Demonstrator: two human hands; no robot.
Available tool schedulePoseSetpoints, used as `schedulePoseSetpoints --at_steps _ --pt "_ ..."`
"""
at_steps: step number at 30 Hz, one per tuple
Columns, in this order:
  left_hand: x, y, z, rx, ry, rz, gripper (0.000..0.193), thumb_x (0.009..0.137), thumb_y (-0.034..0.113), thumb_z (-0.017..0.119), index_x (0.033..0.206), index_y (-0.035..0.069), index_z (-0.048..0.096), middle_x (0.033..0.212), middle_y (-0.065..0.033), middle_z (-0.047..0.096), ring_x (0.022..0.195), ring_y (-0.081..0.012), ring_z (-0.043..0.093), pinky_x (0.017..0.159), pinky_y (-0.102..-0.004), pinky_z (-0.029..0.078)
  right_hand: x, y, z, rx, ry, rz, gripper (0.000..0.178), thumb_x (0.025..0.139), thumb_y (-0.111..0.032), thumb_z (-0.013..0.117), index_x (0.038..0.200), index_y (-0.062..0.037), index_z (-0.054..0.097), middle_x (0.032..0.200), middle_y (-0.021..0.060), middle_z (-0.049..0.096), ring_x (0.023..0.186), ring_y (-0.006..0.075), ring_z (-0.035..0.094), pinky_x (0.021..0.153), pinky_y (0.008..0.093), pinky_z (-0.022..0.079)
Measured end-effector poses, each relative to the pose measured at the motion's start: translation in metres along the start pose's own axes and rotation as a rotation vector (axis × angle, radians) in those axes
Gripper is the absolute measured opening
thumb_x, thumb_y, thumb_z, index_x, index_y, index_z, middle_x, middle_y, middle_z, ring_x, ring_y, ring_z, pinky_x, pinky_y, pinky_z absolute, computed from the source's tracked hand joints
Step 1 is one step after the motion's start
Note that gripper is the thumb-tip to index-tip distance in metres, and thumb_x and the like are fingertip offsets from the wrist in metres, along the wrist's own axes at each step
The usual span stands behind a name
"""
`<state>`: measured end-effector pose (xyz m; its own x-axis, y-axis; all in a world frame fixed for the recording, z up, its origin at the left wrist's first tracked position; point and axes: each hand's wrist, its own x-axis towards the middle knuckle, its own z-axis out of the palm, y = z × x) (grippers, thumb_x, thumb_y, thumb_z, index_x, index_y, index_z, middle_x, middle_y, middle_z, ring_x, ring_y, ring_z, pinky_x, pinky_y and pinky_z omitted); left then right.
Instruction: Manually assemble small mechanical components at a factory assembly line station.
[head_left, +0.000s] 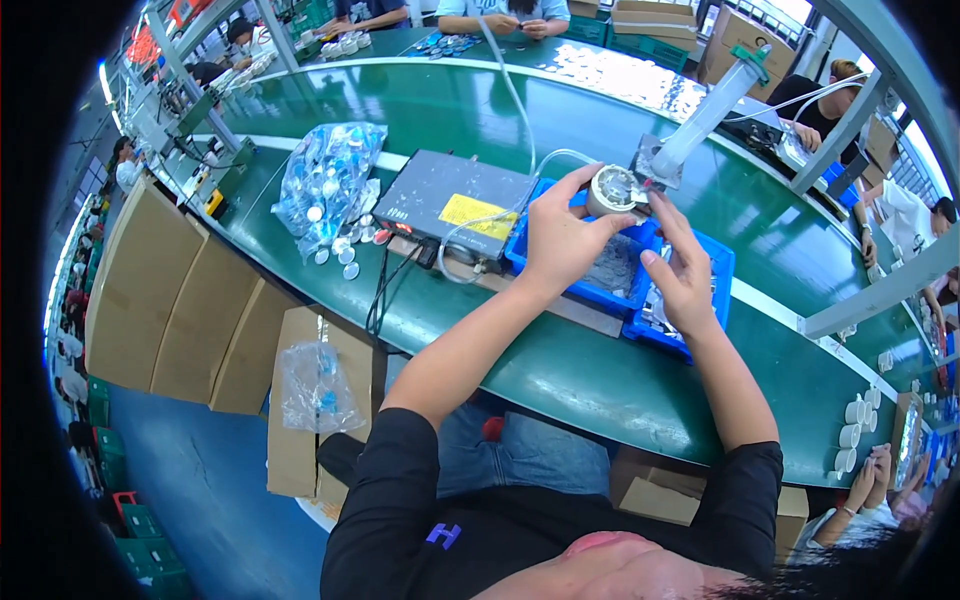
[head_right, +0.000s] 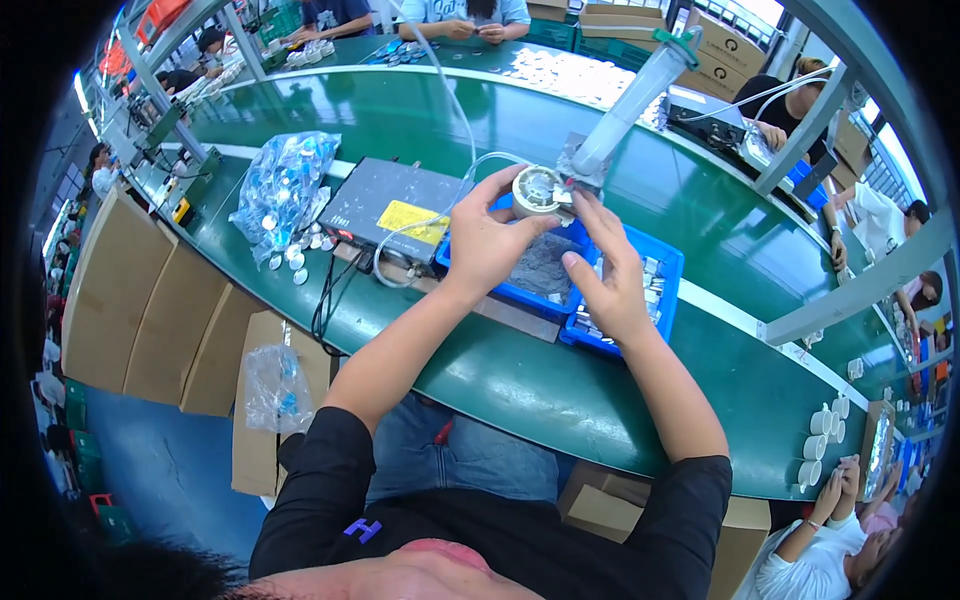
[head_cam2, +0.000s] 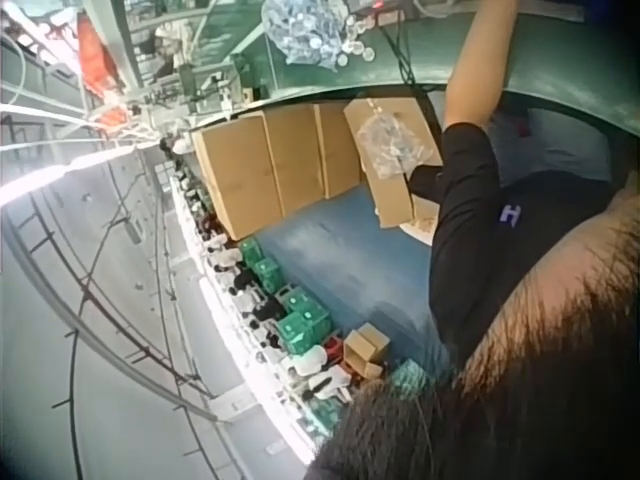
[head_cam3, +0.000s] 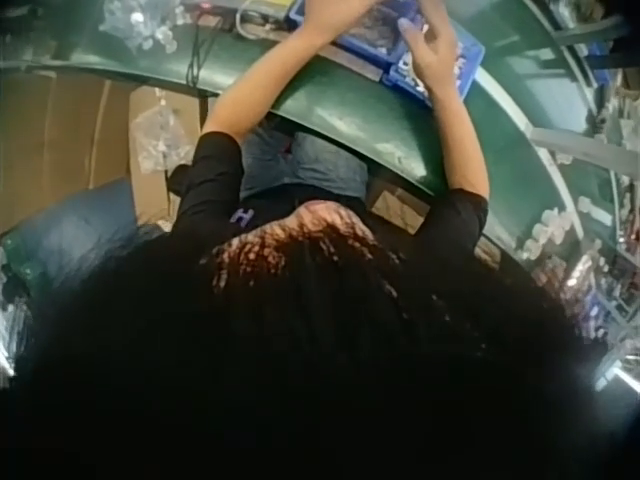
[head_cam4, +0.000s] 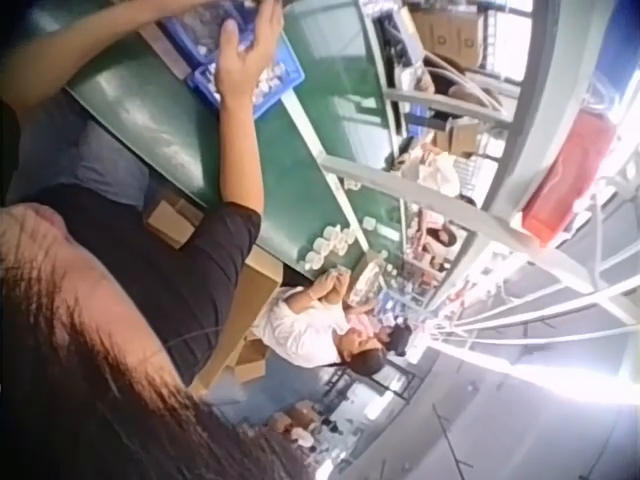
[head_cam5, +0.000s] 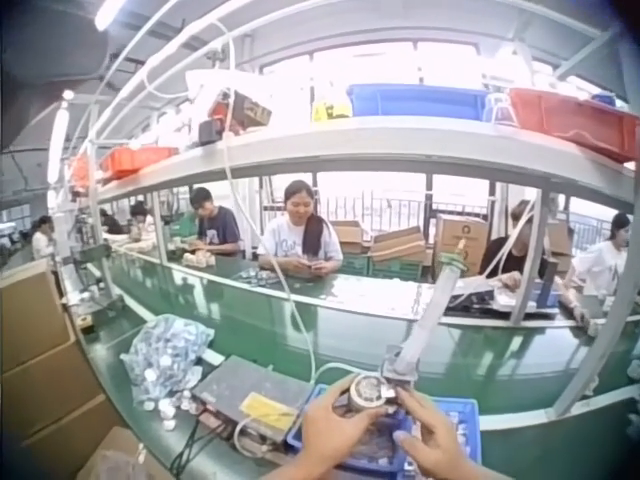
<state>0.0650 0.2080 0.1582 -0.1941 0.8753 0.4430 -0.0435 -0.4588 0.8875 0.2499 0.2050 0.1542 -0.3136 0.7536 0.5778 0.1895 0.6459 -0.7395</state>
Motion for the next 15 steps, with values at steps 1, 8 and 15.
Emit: schedulePoseSetpoints --at_steps 1,8,15 --pt "-0.001 0.001 0.0 -0.003 0.0 0.013 0.063 0.074 -0.007 0.087 0.133 -0.005 0.064 0.122 -0.0187 0.072 0.106 -0.0245 0.072 0.095 -0.036 0.063 -0.001 -0.002 0.0 0.007 -0.008 0.008 0.063 0.092 -0.018 0.061 0.153 -0.0021 0.055 0.153 0.0208 0.056 0.141 0.0371 0.051 0.121 0.0444 0.037" --pt "-0.002 -0.015 -0.001 0.12 0.045 0.17 0.066 0.073 -0.004 0.09 0.134 -0.002 0.064 0.122 -0.0169 0.072 0.105 -0.0244 0.072 0.093 -0.0357 0.063 -0.004 -0.004 0.0 -0.266 0.033 -0.107 0.059 0.089 -0.012 0.063 0.147 -0.0029 0.059 0.15 0.0169 0.06 0.138 0.0362 0.053 0.118 0.0433 0.04" --pt "-0.012 -0.019 -0.019 0.213 0.051 0.277 0.062 0.075 -0.004 0.088 0.132 0.0 0.063 0.12 -0.0151 0.071 0.105 -0.0257 0.071 0.093 -0.0362 0.061 -0.017 0.028 -0.054 -1.085 0.009 0.226 0.024 0.083 -0.026 0.076 0.098 -0.0082 0.08 0.09 0.0142 0.077 0.083 0.0362 0.07 0.076 0.0467 0.056"
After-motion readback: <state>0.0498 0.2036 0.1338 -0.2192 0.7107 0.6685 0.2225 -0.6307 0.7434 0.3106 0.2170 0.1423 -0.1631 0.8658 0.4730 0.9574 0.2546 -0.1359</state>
